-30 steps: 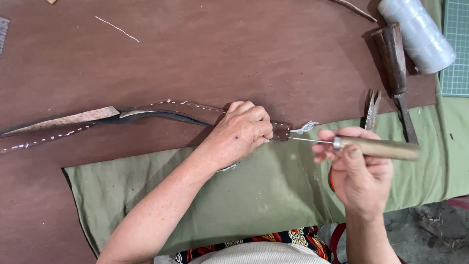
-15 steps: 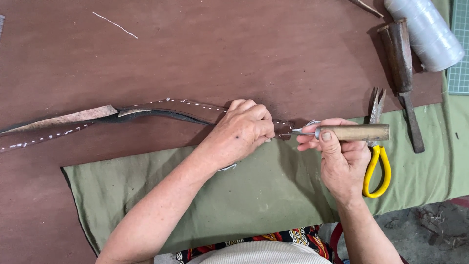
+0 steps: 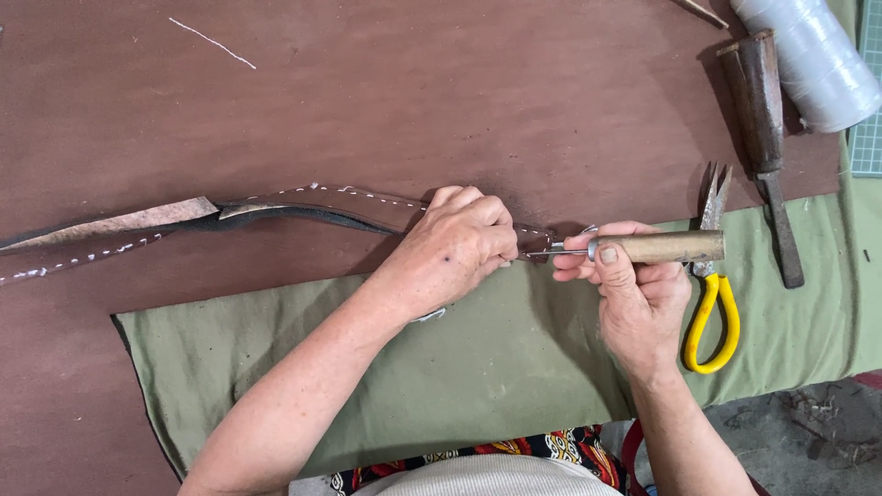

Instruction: A person uses an awl to punch holes in a leather strap and then uses a mallet to flatten the leather on a workshop table.

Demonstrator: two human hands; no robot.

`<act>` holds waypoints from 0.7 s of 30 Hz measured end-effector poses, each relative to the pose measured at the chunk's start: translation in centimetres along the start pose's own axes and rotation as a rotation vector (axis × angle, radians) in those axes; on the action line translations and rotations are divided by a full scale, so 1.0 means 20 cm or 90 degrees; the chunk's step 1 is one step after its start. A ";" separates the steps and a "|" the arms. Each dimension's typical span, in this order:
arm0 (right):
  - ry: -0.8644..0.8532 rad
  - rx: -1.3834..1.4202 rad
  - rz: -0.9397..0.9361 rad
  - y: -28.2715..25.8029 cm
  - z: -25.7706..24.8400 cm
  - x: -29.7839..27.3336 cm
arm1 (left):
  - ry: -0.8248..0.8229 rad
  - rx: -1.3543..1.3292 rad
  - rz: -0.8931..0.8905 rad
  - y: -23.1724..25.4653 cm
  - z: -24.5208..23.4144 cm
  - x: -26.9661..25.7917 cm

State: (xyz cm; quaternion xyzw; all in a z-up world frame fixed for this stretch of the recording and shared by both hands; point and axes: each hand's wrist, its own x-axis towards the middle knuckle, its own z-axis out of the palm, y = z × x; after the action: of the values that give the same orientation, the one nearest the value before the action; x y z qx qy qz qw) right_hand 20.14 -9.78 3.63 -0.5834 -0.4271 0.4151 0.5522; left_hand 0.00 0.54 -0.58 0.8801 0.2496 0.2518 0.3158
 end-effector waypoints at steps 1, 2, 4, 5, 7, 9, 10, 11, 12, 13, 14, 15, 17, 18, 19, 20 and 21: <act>0.001 0.002 0.002 0.00 0.00 0.00 | -0.003 0.001 -0.002 0.00 0.00 0.00; 0.001 0.004 0.003 0.00 0.00 0.00 | -0.006 0.002 -0.003 0.00 0.00 0.00; 0.003 -0.005 0.004 0.00 0.01 0.00 | -0.006 0.000 -0.005 0.00 0.00 0.00; 0.004 -0.015 0.003 -0.01 0.01 0.00 | -0.006 -0.001 -0.006 0.00 0.00 0.00; 0.009 -0.043 0.011 -0.04 0.03 0.01 | -0.005 0.010 -0.005 -0.01 0.01 0.00; 0.014 -0.071 0.020 -0.05 0.03 0.01 | -0.004 0.020 -0.005 -0.01 0.02 0.00; 0.007 -0.072 0.015 -0.05 0.03 0.01 | -0.007 0.012 -0.008 0.00 0.01 0.00; 0.000 -0.073 0.011 -0.05 0.03 0.01 | -0.010 0.004 -0.011 0.00 0.01 0.00; 0.000 -0.073 0.011 -0.03 0.01 0.01 | -0.010 0.004 -0.011 0.00 0.00 0.00; -0.023 -0.100 -0.021 -0.01 -0.01 0.02 | -0.022 0.003 -0.019 0.01 -0.01 0.00; -0.046 -0.128 -0.053 0.01 -0.03 0.03 | -0.034 0.002 -0.026 0.01 -0.02 0.00; -0.045 -0.128 -0.053 0.00 -0.02 0.03 | -0.034 0.002 -0.026 0.01 -0.02 0.00; -0.057 -0.180 -0.075 -0.01 -0.02 0.04 | -0.041 0.011 -0.028 0.02 -0.02 0.00; -0.056 -0.181 -0.076 -0.02 -0.01 0.03 | -0.041 0.010 -0.027 0.01 -0.02 0.00; -0.059 -0.199 -0.082 -0.03 0.01 0.03 | -0.043 0.014 -0.025 0.01 -0.01 0.00; -0.063 -0.217 -0.089 -0.04 0.02 0.02 | -0.045 0.018 -0.024 0.00 -0.01 0.00; -0.063 -0.217 -0.089 -0.04 0.02 0.03 | -0.045 0.018 -0.024 0.00 -0.01 0.00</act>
State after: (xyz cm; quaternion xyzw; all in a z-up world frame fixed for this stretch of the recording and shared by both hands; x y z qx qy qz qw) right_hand 20.01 -9.05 4.32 -0.6162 -0.5575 0.3255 0.4511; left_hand -0.13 0.60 -0.44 0.8879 0.2587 0.2110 0.3166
